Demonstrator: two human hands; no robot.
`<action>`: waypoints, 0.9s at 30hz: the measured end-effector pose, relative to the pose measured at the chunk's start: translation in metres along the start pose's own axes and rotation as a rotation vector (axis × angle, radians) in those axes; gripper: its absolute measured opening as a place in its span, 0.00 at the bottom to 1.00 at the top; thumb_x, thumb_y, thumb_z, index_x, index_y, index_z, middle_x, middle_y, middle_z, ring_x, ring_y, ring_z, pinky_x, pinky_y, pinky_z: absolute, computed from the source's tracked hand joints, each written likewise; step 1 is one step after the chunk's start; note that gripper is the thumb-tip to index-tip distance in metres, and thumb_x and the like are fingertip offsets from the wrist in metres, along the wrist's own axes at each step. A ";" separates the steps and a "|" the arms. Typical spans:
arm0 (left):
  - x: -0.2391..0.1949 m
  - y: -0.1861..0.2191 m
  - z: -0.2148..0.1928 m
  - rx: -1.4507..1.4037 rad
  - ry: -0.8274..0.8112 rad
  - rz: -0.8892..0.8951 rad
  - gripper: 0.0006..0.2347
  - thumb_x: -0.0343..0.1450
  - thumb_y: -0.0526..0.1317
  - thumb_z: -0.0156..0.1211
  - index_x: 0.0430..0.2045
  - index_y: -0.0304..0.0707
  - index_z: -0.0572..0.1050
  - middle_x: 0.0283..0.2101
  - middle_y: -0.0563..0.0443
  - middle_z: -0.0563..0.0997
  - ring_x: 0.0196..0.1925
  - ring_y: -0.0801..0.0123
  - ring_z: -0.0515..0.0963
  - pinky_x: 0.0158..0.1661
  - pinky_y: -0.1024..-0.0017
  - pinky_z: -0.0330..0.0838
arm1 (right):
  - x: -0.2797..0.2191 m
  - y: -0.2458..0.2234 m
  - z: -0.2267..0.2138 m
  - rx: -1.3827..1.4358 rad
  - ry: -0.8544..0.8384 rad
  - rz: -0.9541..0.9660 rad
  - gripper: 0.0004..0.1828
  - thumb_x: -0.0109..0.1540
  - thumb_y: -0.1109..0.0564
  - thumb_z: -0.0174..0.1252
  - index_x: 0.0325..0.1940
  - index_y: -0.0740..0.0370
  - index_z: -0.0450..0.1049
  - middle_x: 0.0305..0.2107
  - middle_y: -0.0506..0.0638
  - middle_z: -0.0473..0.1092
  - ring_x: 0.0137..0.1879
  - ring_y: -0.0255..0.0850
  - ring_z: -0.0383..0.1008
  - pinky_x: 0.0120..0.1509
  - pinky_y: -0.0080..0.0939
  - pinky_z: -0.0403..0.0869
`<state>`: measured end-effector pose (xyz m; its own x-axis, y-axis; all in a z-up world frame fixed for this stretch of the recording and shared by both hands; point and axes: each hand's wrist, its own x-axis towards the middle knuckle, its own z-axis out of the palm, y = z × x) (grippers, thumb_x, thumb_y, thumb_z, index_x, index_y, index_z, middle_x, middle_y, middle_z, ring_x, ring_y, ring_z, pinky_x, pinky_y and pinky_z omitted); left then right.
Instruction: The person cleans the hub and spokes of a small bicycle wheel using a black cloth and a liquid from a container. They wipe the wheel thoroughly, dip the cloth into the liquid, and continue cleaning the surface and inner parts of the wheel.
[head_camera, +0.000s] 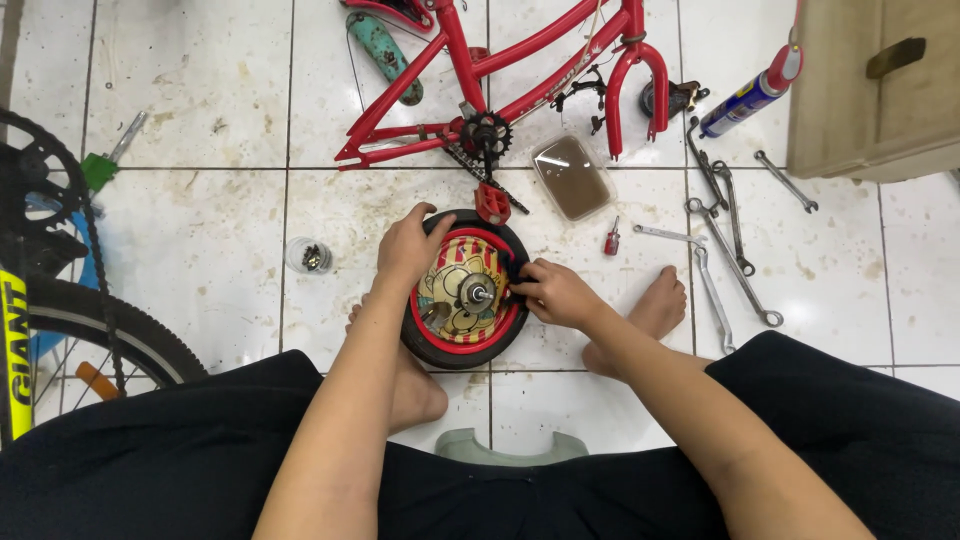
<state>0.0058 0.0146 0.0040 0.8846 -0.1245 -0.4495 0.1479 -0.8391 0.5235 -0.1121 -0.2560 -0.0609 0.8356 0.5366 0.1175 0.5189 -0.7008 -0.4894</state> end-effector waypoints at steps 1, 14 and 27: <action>0.003 0.000 0.001 -0.002 0.002 0.007 0.23 0.73 0.65 0.49 0.56 0.56 0.72 0.48 0.39 0.83 0.57 0.46 0.79 0.56 0.54 0.72 | -0.001 0.003 -0.001 -0.007 0.002 0.001 0.14 0.57 0.62 0.58 0.44 0.55 0.82 0.41 0.52 0.72 0.50 0.48 0.74 0.52 0.45 0.76; -0.015 0.007 -0.011 -0.117 0.004 0.022 0.29 0.66 0.58 0.65 0.57 0.43 0.73 0.49 0.31 0.81 0.57 0.39 0.78 0.56 0.51 0.72 | 0.061 -0.030 -0.015 -0.029 0.018 0.129 0.22 0.59 0.65 0.58 0.58 0.57 0.78 0.51 0.57 0.69 0.60 0.54 0.70 0.60 0.49 0.73; 0.020 -0.027 0.017 -0.148 0.046 -0.112 0.32 0.61 0.64 0.70 0.53 0.45 0.75 0.50 0.40 0.81 0.58 0.49 0.79 0.54 0.59 0.74 | -0.014 -0.047 0.032 0.151 -0.137 -0.045 0.14 0.52 0.48 0.59 0.39 0.47 0.81 0.31 0.50 0.74 0.41 0.48 0.76 0.45 0.48 0.71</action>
<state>0.0122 0.0256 -0.0316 0.8778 -0.0075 -0.4789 0.3069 -0.7589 0.5744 -0.1536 -0.2158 -0.0671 0.7745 0.6319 0.0281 0.5132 -0.6018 -0.6119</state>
